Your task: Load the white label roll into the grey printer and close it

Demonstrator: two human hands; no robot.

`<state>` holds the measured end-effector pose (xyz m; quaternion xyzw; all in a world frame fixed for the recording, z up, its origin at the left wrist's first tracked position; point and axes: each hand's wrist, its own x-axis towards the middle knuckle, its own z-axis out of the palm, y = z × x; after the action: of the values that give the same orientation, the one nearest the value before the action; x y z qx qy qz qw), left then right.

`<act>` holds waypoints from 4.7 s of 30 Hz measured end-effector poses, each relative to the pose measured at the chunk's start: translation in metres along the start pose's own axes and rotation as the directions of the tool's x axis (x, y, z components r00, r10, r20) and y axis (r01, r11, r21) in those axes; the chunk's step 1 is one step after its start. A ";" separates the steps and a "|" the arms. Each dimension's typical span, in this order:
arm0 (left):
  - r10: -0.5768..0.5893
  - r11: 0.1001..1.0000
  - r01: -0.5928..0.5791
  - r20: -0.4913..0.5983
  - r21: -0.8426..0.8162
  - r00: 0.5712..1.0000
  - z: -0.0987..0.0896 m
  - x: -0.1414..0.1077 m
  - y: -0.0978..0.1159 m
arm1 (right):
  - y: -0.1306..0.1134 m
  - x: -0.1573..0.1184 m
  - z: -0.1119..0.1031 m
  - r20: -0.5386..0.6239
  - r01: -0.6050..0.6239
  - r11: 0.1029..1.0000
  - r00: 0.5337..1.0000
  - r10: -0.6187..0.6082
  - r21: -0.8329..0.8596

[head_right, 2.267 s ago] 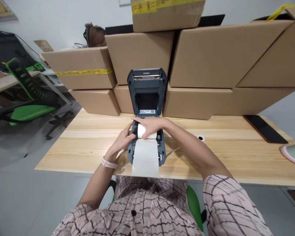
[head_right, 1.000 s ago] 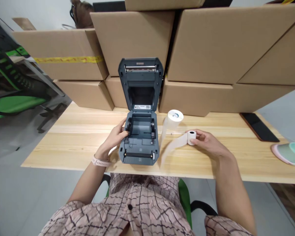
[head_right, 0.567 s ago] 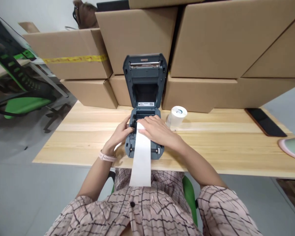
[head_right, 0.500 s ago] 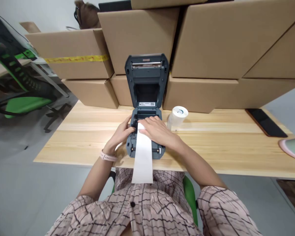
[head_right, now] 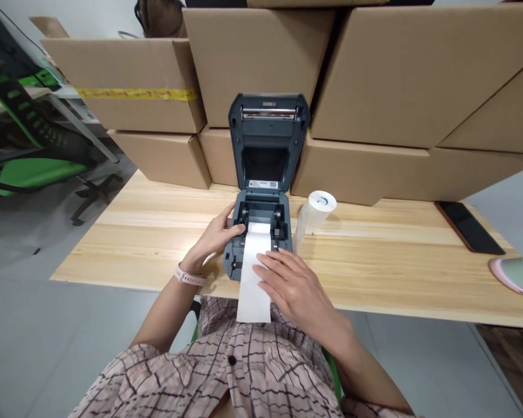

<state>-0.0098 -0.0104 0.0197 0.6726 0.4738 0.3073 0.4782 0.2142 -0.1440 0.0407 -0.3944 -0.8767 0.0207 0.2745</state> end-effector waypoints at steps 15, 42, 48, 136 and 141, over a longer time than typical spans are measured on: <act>0.084 0.996 -0.087 -0.077 -0.033 0.993 0.004 0.008 -0.016 | 0.016 0.004 -0.014 -0.083 -0.044 0.984 0.995 0.059 0.170; 0.018 0.936 -0.101 -0.242 -0.336 0.970 0.039 -0.062 0.006 | 0.016 -0.004 0.034 -0.443 -0.058 0.986 0.888 0.122 0.153; -0.038 0.893 -0.068 -0.224 -0.445 0.974 0.049 -0.063 0.001 | 0.014 -0.002 0.047 -0.501 -0.085 0.969 0.843 0.195 0.233; 0.198 0.923 -0.134 0.145 -0.361 0.969 -0.011 0.023 -0.016 | 0.086 0.142 -0.006 0.768 -0.022 0.988 0.626 0.132 -0.152; 0.212 0.917 -0.144 0.147 -0.373 0.966 -0.012 0.023 -0.018 | 0.092 0.143 -0.008 0.788 -0.070 0.997 0.612 0.060 -0.021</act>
<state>-0.0179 0.0170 0.0059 0.6397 0.3001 0.3676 0.6046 0.2038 0.0188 0.0906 -0.3752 -0.8932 0.2068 -0.1365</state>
